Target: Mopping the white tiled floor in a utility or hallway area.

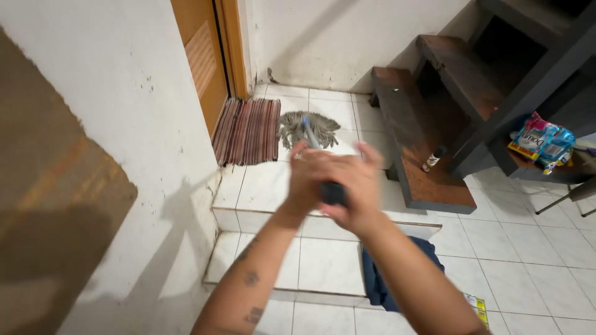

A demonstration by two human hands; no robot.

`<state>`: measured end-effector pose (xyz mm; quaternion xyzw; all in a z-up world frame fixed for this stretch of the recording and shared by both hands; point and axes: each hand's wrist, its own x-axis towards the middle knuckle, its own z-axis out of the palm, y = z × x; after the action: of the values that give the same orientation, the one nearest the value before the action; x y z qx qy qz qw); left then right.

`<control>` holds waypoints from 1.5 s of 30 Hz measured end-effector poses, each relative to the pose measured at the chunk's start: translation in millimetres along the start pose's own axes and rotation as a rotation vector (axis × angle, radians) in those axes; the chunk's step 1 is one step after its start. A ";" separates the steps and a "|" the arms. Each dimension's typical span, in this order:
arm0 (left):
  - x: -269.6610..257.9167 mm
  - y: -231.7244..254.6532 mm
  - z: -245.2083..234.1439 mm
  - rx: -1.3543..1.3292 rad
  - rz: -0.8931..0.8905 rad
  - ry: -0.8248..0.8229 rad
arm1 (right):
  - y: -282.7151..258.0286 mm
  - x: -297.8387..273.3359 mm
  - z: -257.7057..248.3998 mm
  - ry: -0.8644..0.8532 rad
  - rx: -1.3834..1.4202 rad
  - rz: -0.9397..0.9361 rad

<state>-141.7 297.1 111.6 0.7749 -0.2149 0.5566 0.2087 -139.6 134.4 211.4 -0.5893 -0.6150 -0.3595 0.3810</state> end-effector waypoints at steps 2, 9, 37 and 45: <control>-43.7 -13.8 1.9 0.147 -0.289 -0.054 | 24.8 -40.5 42.4 -0.203 0.128 0.108; -95.6 54.2 92.9 0.069 -0.538 -0.334 | 82.8 -195.5 -14.4 -0.449 -0.066 0.011; 84.3 246.0 79.1 0.132 -0.336 -0.129 | 97.2 -105.8 -124.8 -0.272 0.198 0.216; 99.2 239.8 26.8 0.138 0.166 0.050 | 70.0 -100.1 -52.6 -0.020 0.243 0.265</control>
<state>-228.1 75.3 218.4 0.7528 -0.2339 0.6047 0.1133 -65.8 45.6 145.3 -0.6184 -0.5745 -0.2237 0.4874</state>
